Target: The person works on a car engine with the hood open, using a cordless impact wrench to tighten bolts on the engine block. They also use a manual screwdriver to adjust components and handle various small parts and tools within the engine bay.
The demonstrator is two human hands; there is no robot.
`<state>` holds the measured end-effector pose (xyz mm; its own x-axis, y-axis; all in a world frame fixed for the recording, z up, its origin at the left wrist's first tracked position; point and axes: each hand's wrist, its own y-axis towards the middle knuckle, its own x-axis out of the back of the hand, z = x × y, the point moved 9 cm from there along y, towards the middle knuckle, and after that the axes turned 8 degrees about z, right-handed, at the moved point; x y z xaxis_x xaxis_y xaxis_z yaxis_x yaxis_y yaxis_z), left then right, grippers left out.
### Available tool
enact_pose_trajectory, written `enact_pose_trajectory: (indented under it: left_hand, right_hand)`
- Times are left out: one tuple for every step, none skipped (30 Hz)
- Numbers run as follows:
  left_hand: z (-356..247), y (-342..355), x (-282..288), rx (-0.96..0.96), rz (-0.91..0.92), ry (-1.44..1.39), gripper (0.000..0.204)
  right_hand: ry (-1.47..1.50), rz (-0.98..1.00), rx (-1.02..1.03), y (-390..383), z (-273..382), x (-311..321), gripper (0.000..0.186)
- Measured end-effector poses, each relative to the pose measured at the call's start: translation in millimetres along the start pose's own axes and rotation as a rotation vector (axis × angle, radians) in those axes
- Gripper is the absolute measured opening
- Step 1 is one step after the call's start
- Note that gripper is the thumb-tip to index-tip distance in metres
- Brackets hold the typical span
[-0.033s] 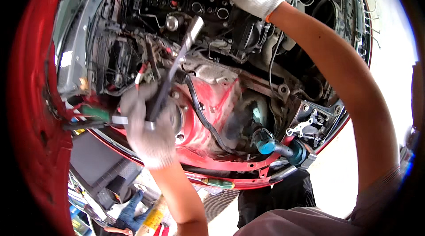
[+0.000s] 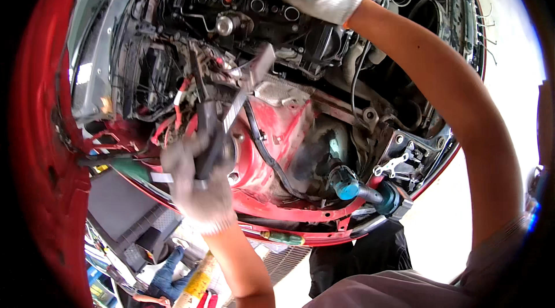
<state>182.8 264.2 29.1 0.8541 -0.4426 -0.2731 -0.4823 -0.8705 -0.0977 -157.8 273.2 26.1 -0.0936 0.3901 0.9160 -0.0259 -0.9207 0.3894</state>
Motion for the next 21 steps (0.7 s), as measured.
enact_pose_trajectory:
  left_hand:
    - [7.3, -30.6, 18.1, 0.063, -0.031, -0.197, 0.017]
    - [14.6, -59.3, 26.0, 0.107, -0.002, -0.304, 0.012]
    - [23.8, -89.9, 44.9, 0.117, -0.084, -0.257, 0.011]
    - [32.4, -121.6, 65.4, 0.118, -0.178, -0.201, 0.013]
    - [41.9, -151.2, 82.7, 0.133, -0.229, -0.205, 0.012]
    - [49.9, -176.2, 98.0, 0.143, -0.272, -0.207, 0.011]
    - [55.3, -196.1, 109.1, 0.145, -0.279, -0.152, 0.010]
    - [62.0, -218.4, 122.1, 0.156, -0.294, -0.103, 0.010]
    - [72.5, -242.6, 141.6, 0.178, -0.350, -0.099, 0.011]
    - [79.8, -247.7, 142.3, 0.182, -0.374, -0.157, 0.011]
    - [87.1, -252.5, 142.0, 0.186, -0.399, -0.216, 0.012]
    - [94.3, -257.6, 142.8, 0.191, -0.424, -0.276, 0.012]
    - [98.2, -256.3, 142.0, 0.192, -0.384, -0.262, 0.011]
    - [97.3, -256.9, 141.9, 0.181, -0.372, -0.299, 0.011]
    - [93.6, -255.9, 141.1, 0.170, -0.361, -0.338, 0.012]
    - [94.6, -252.7, 137.1, 0.162, -0.343, -0.388, 0.013]
    - [96.3, -255.9, 142.6, 0.145, -0.357, -0.300, 0.017]
    - [97.8, -257.7, 142.2, 0.154, -0.374, -0.315, 0.017]
    - [99.2, -258.5, 141.7, 0.153, -0.386, -0.327, 0.015]
    - [100.7, -259.2, 142.6, 0.147, -0.392, -0.339, 0.013]
    - [103.6, -260.0, 145.0, 0.155, -0.398, -0.315, 0.012]
  right_hand:
    - [-0.110, 0.169, 0.140, 10.8, 25.3, -25.0, 0.023]
    - [-0.125, 0.285, 0.093, 11.9, 30.6, -46.1, 0.023]
    - [-0.178, 0.387, 0.074, 15.0, 28.2, -77.4, 0.023]
    - [-0.221, 0.481, 0.069, 22.8, 27.7, -106.5, 0.023]
    - [-0.287, 0.636, 0.021, 27.2, 31.1, -122.9, 0.023]
    - [-0.357, 0.784, -0.030, 30.6, 32.8, -130.9, 0.024]
    - [-0.349, 0.701, -0.071, 34.9, 39.3, -125.0, 0.023]
    - [-0.441, 0.706, -0.026, 39.5, 53.6, -124.8, 0.022]
    - [-0.426, 0.792, 0.013, 44.1, 65.2, -129.4, 0.023]
    - [-0.437, 0.880, 0.033, 42.6, 66.8, -124.1, 0.025]
    - [-0.464, 0.844, 0.031, 43.0, 63.0, -124.5, 0.031]
    - [-0.482, 0.913, 0.035, 41.3, 59.6, -128.4, 0.033]
    - [-0.507, 0.913, -0.002, 44.5, 62.0, -127.7, 0.033]
    - [-0.534, 0.913, -0.037, 46.9, 65.9, -126.3, 0.033]
    - [-0.554, 1.052, -0.054, 46.4, 65.0, -127.7, 0.033]
    - [-0.645, 1.186, -0.007, 38.8, 60.5, -131.8, 0.035]
    - [-0.651, 1.115, -0.010, 40.7, 58.1, -134.6, 0.036]
    - [-0.657, 1.045, -0.012, 41.1, 53.1, -134.7, 0.037]
    - [-0.678, 1.076, 0.004, 40.7, 49.4, -135.5, 0.036]
    - [-0.668, 0.935, -0.044, 39.8, 44.5, -127.8, 0.028]
    - [-0.678, 0.848, 0.017, 35.4, 34.0, -136.9, 0.024]
